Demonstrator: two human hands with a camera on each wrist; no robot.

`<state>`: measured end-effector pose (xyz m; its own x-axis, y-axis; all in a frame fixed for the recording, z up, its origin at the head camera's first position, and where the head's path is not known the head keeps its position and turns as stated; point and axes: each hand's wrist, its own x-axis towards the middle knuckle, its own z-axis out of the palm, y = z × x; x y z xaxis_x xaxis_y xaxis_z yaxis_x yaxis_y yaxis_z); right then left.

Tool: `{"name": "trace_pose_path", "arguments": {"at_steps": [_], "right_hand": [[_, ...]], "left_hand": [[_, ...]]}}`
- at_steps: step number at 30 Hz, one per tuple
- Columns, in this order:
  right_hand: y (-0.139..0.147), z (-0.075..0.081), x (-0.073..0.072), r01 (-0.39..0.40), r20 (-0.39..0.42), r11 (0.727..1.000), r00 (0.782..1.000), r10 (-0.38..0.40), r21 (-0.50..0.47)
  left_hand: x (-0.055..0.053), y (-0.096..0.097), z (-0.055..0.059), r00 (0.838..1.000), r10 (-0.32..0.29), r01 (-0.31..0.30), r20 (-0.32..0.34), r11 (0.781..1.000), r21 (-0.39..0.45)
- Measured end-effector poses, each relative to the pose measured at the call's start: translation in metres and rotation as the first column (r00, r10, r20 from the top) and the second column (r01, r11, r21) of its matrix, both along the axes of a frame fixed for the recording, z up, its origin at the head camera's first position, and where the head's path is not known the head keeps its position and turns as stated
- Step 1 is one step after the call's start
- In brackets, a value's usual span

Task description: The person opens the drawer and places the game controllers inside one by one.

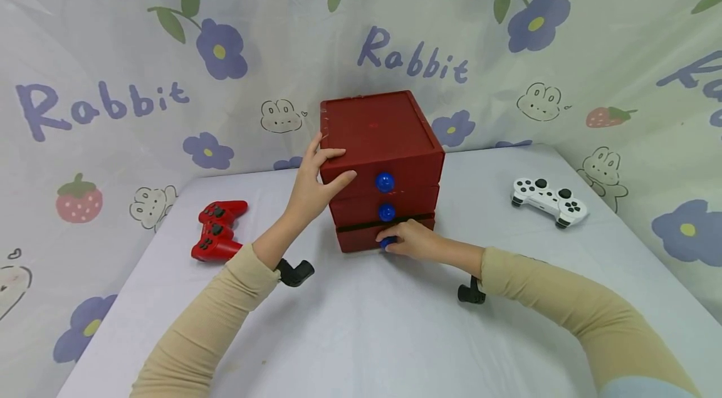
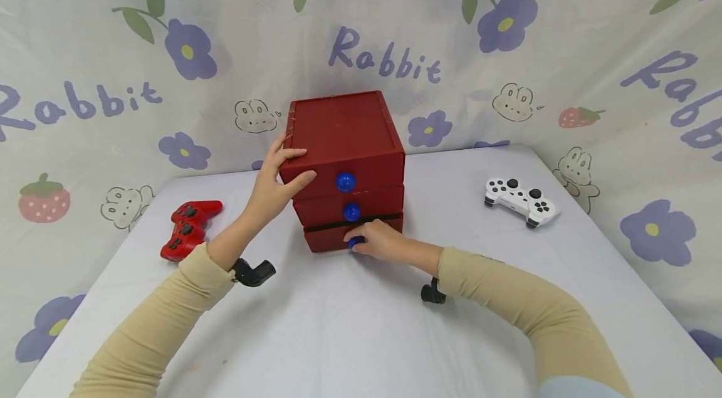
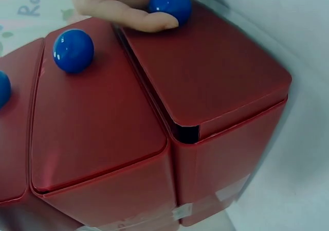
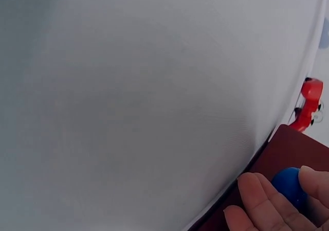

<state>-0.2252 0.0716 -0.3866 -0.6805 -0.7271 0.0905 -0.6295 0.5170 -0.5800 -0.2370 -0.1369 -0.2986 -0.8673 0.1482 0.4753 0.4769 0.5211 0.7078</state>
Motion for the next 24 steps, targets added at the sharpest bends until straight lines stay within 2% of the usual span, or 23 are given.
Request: {"name": "trace_pose_path", "arguments": {"at_steps": [10, 20, 24], "right_hand": [[-0.002, -0.001, -0.005, 0.034, -0.030, 0.999, 0.999, -0.034, -0.002], [-0.003, -0.002, -0.011, 0.008, -0.081, 1.000, 0.997, -0.006, 0.026], [-0.002, -0.001, -0.011, -0.004, -0.072, 1.000, 0.997, 0.006, 0.025]], "left_hand": [[0.001, 0.000, 0.000, 1.000, 0.001, -0.001, 0.009, 1.000, 0.005], [0.001, 0.000, 0.000, 1.000, 0.004, -0.004, 0.002, 1.000, 0.006], [0.001, 0.000, 0.000, 1.000, 0.014, -0.014, 0.004, 1.000, -0.004]]}}
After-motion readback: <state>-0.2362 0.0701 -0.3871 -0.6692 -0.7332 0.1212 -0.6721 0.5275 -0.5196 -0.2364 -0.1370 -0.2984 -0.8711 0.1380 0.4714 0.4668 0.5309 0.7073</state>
